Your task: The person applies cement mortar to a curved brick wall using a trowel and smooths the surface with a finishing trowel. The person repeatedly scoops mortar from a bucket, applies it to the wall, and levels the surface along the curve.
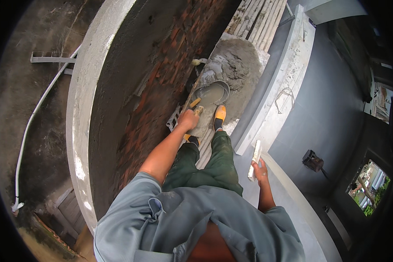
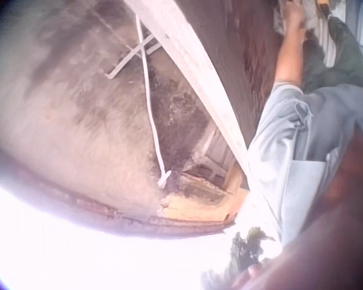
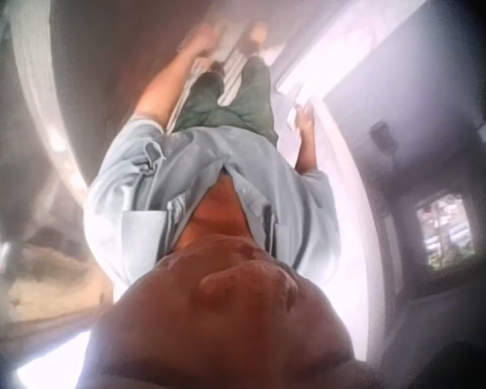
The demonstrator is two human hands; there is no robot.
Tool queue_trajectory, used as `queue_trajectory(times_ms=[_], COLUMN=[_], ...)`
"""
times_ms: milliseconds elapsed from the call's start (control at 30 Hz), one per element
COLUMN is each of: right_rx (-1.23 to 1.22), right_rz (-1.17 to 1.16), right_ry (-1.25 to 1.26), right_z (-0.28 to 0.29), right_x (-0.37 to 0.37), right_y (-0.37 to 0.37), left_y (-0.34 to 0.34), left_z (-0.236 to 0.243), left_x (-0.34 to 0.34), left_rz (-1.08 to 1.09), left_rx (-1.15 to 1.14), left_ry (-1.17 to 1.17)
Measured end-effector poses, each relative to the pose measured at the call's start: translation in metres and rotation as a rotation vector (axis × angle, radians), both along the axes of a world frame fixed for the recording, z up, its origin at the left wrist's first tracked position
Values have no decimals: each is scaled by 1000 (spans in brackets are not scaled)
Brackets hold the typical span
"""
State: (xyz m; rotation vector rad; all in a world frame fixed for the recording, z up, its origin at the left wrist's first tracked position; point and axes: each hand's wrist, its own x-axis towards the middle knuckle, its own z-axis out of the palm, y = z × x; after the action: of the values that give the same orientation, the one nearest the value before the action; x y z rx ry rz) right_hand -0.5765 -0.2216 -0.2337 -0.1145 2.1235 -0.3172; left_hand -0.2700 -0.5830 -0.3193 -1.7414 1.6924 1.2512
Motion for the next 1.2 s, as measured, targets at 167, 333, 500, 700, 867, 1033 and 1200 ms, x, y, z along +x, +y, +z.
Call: queue_trajectory(times_ms=[167, 333, 500, 700, 867, 1033, 1200], right_rx=[71, 117, 163, 195, 140, 3, -27], right_rz=[81, 159, 126, 147, 184, 241, 328], right_ry=[-83, -146, -237, -222, -271, -295, -226], right_z=[-43, -84, -112, -119, -107, -84, -45], right_x=[-38, -77, -102, -111, -109, -107, -104], right_y=[-30, -52, -63, -76, -92, -125, -175], left_y=[-20, -40, -57, -59, -42, -15, 19], left_z=[-59, -136, -199, -212, -122, 24, 181], left_x=[-40, -76, -101, -112, -106, -84, -24], left_rz=[-44, -126, -224, -130, -63, -60, 35], left_rx=[59, 68, 92, 32, -105, -205, -500], left_ry=[-94, -131, -134, -110, 170, 438, 626])
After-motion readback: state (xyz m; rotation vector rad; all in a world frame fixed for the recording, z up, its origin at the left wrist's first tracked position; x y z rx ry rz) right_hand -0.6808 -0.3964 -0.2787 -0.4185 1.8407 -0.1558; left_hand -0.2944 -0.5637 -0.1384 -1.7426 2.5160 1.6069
